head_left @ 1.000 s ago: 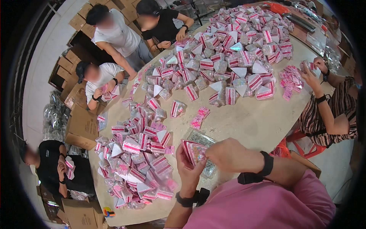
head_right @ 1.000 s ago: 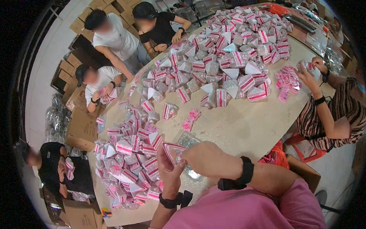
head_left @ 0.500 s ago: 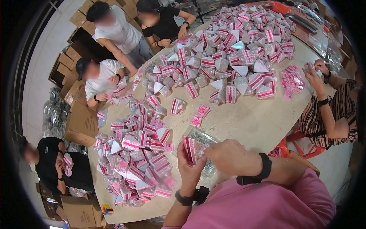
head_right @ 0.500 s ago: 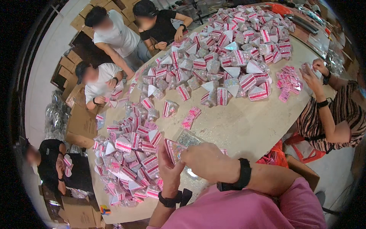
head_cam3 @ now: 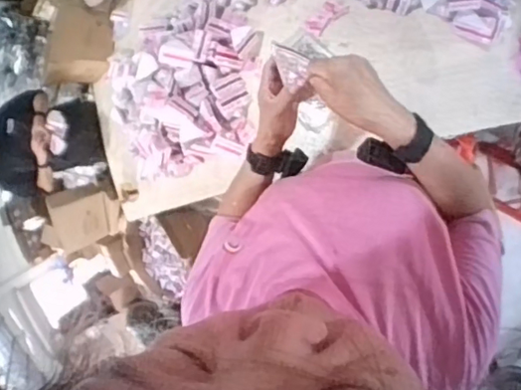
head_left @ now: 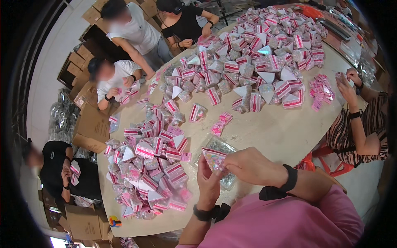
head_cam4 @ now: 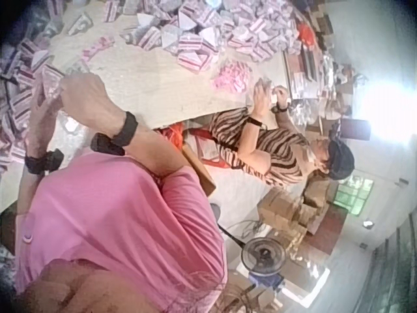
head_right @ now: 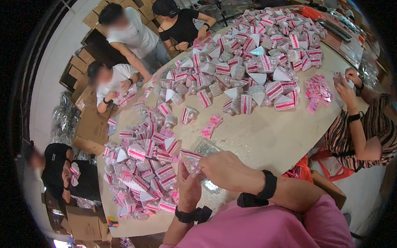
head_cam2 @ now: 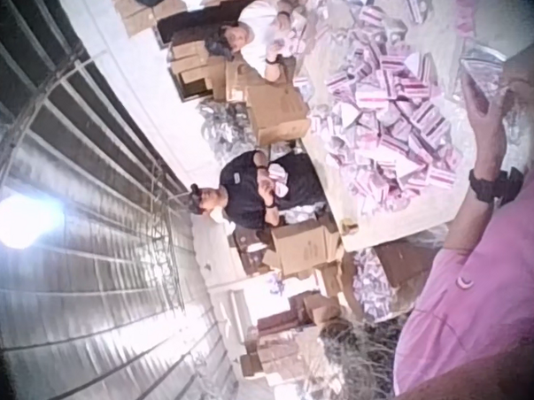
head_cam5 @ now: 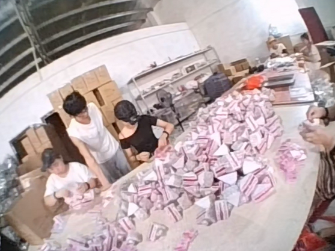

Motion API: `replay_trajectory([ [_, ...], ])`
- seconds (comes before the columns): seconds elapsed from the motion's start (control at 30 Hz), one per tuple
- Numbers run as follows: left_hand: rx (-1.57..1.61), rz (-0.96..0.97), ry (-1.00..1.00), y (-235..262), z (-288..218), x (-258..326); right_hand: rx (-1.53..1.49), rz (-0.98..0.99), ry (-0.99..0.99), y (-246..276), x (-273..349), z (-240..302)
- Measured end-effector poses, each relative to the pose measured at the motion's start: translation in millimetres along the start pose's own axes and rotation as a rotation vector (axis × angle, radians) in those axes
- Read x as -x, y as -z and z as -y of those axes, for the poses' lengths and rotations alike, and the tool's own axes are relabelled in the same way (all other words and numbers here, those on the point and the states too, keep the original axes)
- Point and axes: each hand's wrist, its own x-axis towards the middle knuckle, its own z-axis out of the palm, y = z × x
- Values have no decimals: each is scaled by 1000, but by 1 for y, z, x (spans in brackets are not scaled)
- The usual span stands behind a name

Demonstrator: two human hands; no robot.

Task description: Packing small triangular sachets into larger transparent bags at a production table.

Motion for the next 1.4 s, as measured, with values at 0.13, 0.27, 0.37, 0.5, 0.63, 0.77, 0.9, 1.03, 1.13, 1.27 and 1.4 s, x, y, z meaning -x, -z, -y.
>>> replay_trajectory([
  [0.13, 15, 10, -14, 6, 7, 0, -56, -34, -4, -1, 4, -1],
  [0.27, 32, -19, -55, -1, 4, 3, -86, -47, -14, 2, 7, 4],
  [0.37, 18, -60, -91, -6, 2, 6, -43, -48, 10, 0, 9, 3],
  [0.5, -52, -98, -199, -9, 3, 7, 3, -64, 27, -2, 13, 2],
  [0.63, -140, -92, -266, -5, 7, 7, 17, -75, 29, -2, 14, 3],
  [0.77, -185, -118, -297, -6, 8, 8, 14, -97, 56, -1, 14, 4],
  [0.9, -165, -117, -334, -6, 9, 8, 17, -98, 73, -1, 14, 6],
  [1.03, -179, -117, -324, -5, 8, 7, 22, -115, 69, -3, 13, 3],
  [1.13, -137, -115, -264, 0, 5, 6, 45, -132, 69, -7, 14, 3],
  [1.27, -74, -115, -318, 0, 2, 2, 83, -95, 45, -9, 14, 11],
  [1.4, -34, -129, -280, 1, 0, -1, 72, -75, 36, -11, 9, 11],
])
